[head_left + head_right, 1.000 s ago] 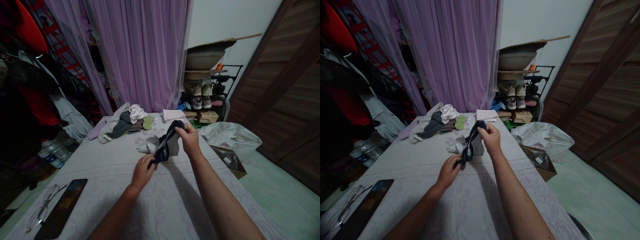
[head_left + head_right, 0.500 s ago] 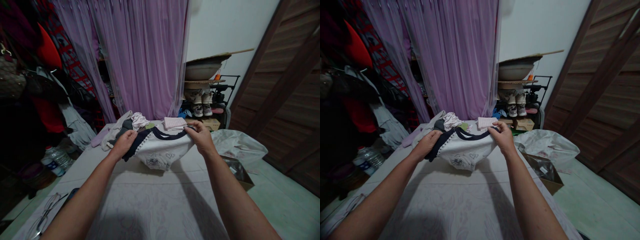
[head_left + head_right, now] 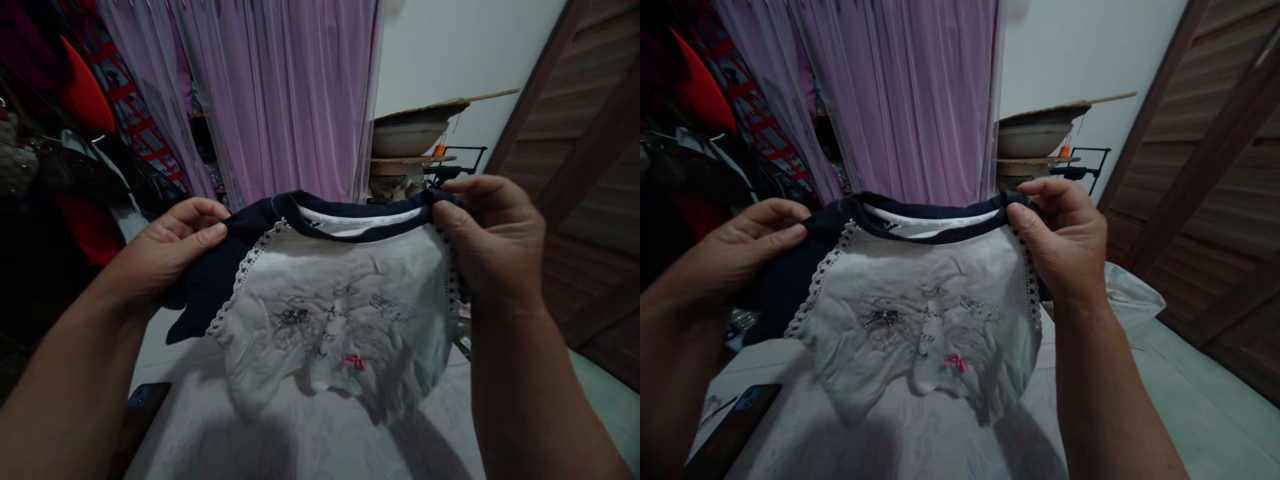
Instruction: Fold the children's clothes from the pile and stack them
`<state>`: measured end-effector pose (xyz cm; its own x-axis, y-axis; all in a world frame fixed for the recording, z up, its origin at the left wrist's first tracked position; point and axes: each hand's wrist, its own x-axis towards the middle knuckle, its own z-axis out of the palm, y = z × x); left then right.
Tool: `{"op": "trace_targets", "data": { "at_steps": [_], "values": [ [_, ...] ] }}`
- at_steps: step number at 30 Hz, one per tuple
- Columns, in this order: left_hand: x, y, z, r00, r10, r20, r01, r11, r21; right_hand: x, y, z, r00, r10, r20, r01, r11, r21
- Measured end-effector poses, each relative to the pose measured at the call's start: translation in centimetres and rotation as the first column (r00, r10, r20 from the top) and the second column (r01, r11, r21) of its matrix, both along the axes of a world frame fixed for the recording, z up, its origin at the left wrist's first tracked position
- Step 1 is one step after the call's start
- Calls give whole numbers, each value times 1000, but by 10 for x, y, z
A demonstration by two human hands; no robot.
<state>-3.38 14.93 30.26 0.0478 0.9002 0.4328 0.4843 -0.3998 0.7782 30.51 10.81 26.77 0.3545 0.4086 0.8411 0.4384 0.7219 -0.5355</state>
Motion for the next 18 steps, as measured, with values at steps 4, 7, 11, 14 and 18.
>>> {"op": "trace_targets", "data": {
  "at_steps": [4, 7, 11, 14, 18],
  "values": [
    [2, 66, -35, 991, -114, -73, 112, 993, -39, 10, 63, -40, 998, 42, 57, -28, 974, -223],
    [5, 118, -88, 951, -124, -282, 111, 992, -62, 14, 117, -96, 991, -43, 130, 95, 897, -432],
    [12, 146, -154, 796, 45, -604, -57, 998, -1, 8, 153, -161, 953, -121, 278, 270, 755, -597],
    [14, 140, -196, 674, 77, -735, -68, 997, 41, 9, 153, -197, 952, -88, 293, 265, 714, -648],
    [1, 115, -244, 617, 23, -786, -63, 998, -20, 25, 132, -236, 895, -122, 428, 414, 581, -701]
  ]
}}
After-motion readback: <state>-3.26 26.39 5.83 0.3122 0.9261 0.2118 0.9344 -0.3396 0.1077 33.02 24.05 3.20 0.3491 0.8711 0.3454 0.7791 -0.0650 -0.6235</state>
